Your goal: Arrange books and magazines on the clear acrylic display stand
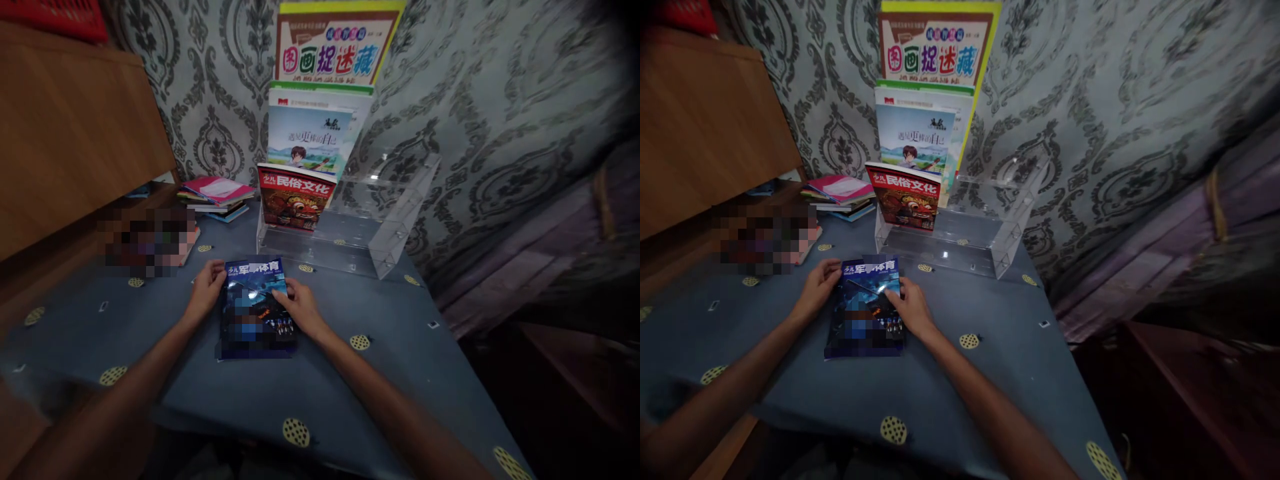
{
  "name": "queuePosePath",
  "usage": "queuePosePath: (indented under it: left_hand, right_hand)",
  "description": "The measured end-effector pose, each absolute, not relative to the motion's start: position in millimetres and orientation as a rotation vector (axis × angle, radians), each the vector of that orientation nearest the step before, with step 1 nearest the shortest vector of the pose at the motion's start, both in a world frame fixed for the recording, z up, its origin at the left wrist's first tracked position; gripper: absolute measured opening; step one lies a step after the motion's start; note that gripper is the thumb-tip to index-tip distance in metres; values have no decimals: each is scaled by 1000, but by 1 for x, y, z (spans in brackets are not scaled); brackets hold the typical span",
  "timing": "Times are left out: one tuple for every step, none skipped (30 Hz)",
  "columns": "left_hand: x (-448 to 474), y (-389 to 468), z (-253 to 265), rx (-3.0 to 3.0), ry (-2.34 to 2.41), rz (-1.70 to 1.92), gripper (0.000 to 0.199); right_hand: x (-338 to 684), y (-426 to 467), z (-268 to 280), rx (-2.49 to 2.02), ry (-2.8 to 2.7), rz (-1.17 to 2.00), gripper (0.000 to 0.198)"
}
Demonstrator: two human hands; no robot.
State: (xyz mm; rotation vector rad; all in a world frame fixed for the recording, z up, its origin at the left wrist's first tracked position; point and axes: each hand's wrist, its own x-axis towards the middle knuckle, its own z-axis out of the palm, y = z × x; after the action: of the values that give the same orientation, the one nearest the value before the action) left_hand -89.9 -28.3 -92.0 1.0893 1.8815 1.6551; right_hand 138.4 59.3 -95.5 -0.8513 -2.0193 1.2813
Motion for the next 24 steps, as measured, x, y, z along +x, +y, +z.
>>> queuePosePath:
  left_hand:
    - [-92, -30, -93, 1215, 1967, 1605, 34]
    - [-93, -32, -94, 1340, 2054, 1540, 33]
    - [-94, -34, -95, 1456, 2132, 1467, 32]
    - [-93, -36, -96, 1557, 2193, 1393, 32]
    - [-93, -37, -97, 1634, 2232, 1331, 32]
    - [-92, -38, -98, 1686, 2251, 1286, 33]
    - [-91, -39, -100, 1719, 2253, 1257, 35]
    - [-90, -39, -101, 1736, 2251, 1244, 37]
    - [-90, -39, -103, 1742, 2248, 1241, 40]
    - [-90, -39, -105, 1743, 2248, 1244, 44]
    - [-90, -39, -107, 1744, 2247, 1249, 48]
    - [-90, -39, -108, 1745, 2244, 1256, 51]
    - [-90, -39, -110, 1745, 2239, 1265, 54]
    - [-90, -39, -111, 1745, 2231, 1274, 57]
    - [-90, -39, -112, 1741, 2224, 1283, 59]
    - [-90, -39, -112, 1734, 2219, 1293, 60]
    - [-90, -39, -113, 1726, 2216, 1298, 62]
    - [-90, -39, -113, 1720, 2216, 1300, 63]
    - [-89, -39, -112, 1717, 2217, 1300, 64]
    - [-89, -39, -112, 1716, 2219, 1299, 65]
    - [-88, -39, -112, 1713, 2222, 1299, 66]
    - [-88, -38, -112, 1708, 2227, 1298, 67]
    - [-88, -38, -112, 1703, 2232, 1296, 67]
    - [-87, -38, -112, 1699, 2238, 1290, 67]
  right_hand:
    - [140, 61, -96, -906, -2091, 1162, 36]
    - [142, 62, -95, -950, -2160, 1031, 37]
    - [145, 63, -95, -979, -2220, 890, 38]
    - [146, 62, -94, -986, -2268, 749, 37]
    - [147, 61, -92, -970, -2308, 618, 34]
    - [146, 60, -89, -935, -2338, 507, 32]
    - [143, 57, -86, -881, -2368, 424, 30]
    - [137, 55, -83, -808, -2407, 377, 30]
    - [129, 52, -80, -717, -2460, 363, 31]
    - [119, 49, -77, -618, -2524, 369, 33]
    - [108, 47, -74, -516, -2591, 383, 36]
    - [96, 44, -72, -427, -2653, 401, 38]
    - [83, 43, -71, -365, -2706, 414, 39]
    - [72, 42, -70, -327, -2748, 431, 40]
    - [61, 42, -71, -303, -2781, 451, 42]
    - [53, 42, -72, -286, -2805, 471, 43]
    - [46, 43, -74, -272, -2817, 491, 44]
    - [42, 44, -77, -263, -2816, 510, 44]
    - [39, 46, -79, -258, -2807, 525, 45]
    - [38, 47, -82, -257, -2790, 536, 45]
    - [38, 48, -84, -259, -2771, 544, 45]
    - [38, 49, -87, -262, -2753, 549, 45]
    - [38, 50, -88, -265, -2739, 550, 45]
    - [39, 50, -90, -263, -2730, 548, 45]
